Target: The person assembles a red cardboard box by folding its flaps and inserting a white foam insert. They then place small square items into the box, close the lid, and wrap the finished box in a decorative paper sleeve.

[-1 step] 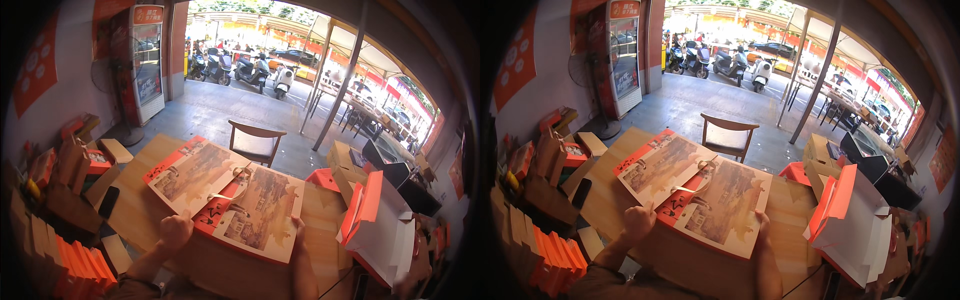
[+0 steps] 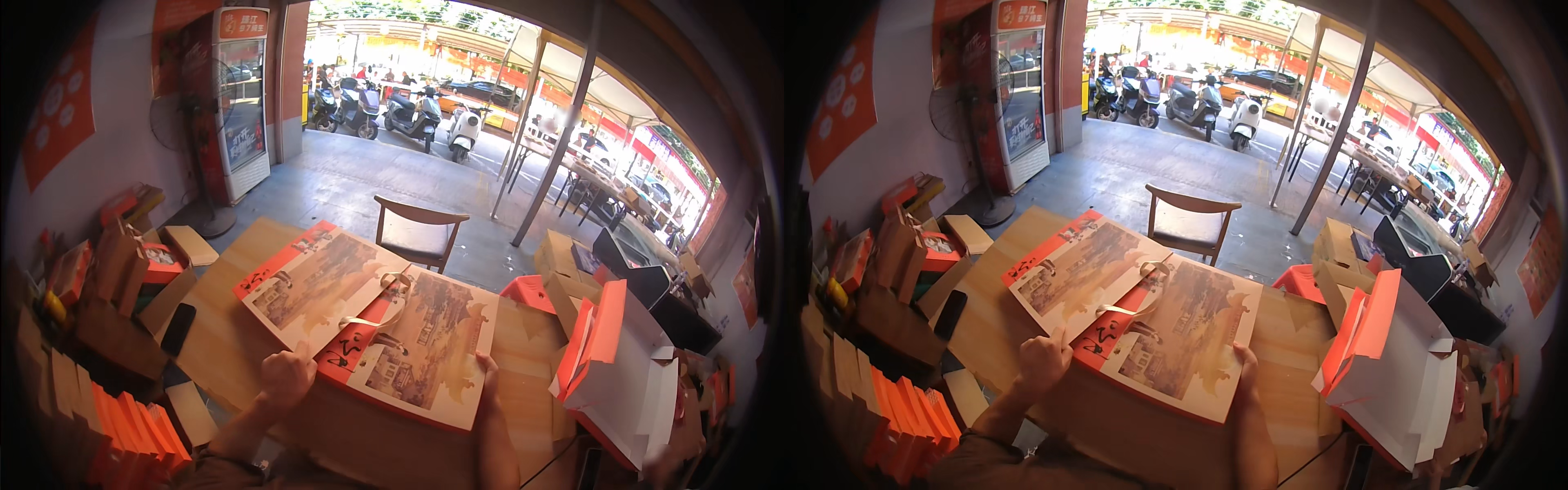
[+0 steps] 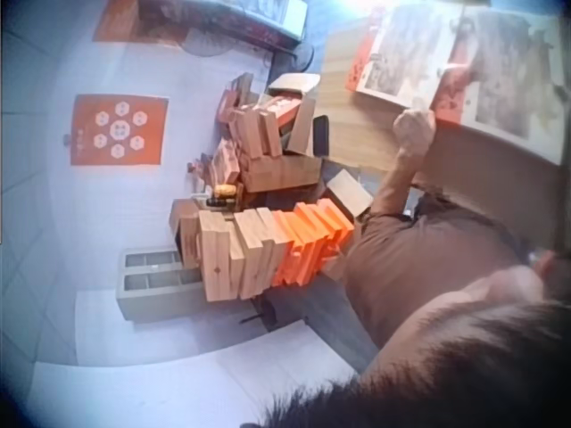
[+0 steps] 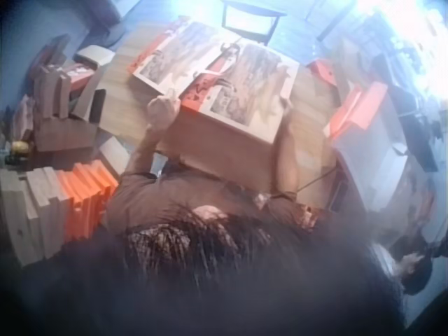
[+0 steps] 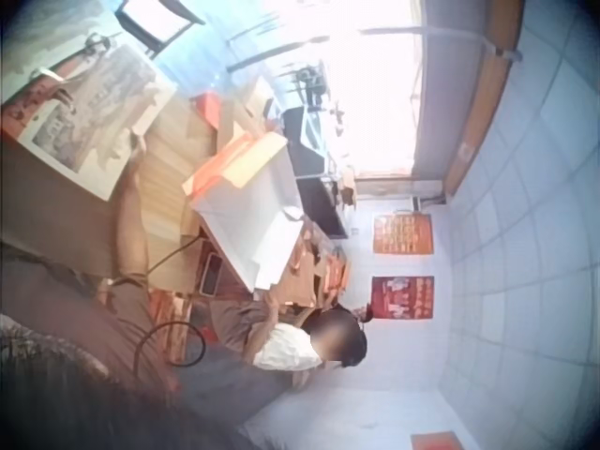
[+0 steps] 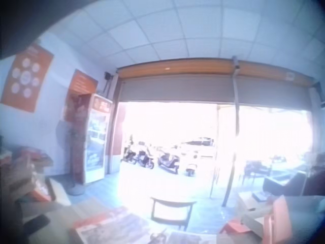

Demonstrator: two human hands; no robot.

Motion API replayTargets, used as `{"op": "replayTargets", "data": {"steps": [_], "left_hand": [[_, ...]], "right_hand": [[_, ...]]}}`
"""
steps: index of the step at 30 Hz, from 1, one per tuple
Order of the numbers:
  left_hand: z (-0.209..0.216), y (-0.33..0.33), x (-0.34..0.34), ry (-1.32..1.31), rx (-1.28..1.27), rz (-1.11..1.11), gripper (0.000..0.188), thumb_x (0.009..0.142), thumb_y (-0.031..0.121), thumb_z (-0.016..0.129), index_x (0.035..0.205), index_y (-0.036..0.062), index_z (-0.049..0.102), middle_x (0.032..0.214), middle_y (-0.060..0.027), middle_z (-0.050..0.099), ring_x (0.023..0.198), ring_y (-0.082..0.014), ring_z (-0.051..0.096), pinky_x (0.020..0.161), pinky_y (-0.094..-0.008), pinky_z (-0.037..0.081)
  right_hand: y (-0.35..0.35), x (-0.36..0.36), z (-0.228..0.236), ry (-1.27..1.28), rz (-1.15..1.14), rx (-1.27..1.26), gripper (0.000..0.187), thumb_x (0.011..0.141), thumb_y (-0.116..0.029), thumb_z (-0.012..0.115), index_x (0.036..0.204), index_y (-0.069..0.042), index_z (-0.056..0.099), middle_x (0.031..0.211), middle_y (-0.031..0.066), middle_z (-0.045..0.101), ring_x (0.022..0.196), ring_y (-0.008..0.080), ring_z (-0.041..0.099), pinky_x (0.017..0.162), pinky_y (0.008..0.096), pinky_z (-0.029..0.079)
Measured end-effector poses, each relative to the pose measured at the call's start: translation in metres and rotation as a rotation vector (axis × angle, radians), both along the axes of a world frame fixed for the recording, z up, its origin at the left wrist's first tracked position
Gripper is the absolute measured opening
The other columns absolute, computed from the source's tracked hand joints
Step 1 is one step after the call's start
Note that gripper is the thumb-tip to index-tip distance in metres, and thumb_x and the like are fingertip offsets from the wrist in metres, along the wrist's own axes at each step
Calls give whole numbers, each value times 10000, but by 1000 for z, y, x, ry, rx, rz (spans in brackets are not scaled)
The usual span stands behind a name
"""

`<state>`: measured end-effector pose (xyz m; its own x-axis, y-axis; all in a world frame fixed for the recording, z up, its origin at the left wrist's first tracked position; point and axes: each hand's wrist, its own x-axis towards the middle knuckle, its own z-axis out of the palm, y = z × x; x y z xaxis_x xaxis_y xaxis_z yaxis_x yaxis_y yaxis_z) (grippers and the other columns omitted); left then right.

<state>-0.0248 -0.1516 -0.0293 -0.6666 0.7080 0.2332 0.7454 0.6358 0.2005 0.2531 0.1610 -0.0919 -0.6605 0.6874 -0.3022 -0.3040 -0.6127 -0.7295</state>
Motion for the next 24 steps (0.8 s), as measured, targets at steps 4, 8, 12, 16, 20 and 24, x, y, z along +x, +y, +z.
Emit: {"op": "replayTargets", "data": {"steps": [4,8,12,16,20,24], "left_hand": [[-20,-4,-2,-38,69,48,423,894,262,782,1270,95,686,834,-194,764,798,-380,774,750,-521,619],[-32,-8,-4,-92,140,28,477,878,247,804,1312,93,680,890,-177,770,861,-371,772,799,-508,611],[-48,-11,-6,-69,232,-13,505,860,215,797,1323,52,677,905,-172,763,877,-371,760,818,-486,605],[-41,-18,-3,-145,345,-147,484,844,175,767,1290,0,700,894,-191,753,862,-378,753,814,-481,603],[-29,-17,3,-211,308,-125,472,832,180,760,1258,-21,721,894,-211,750,857,-381,753,813,-480,604],[-13,-20,6,-270,236,-162,501,826,187,731,1276,-34,714,894,-227,747,856,-391,752,821,-486,604]], "right_hand": [[25,7,-38,82,72,88,385,1014,-312,529,1171,21,641,844,125,713,604,211,672,501,322,521],[28,9,-46,129,118,93,392,1016,-312,523,1187,25,629,849,124,717,602,214,670,486,305,508],[11,-1,-22,98,43,59,402,1018,-320,504,1209,10,631,857,116,717,603,197,663,488,301,502],[24,8,-31,108,145,82,406,1017,-333,496,1210,-9,647,892,118,724,620,199,673,503,302,512],[7,1,-5,70,76,2,394,1015,-339,500,1176,-16,659,873,110,716,583,193,648,483,298,497],[36,6,-48,57,127,92,446,1027,-402,484,1164,-21,671,893,108,733,692,221,709,586,333,577]]}}
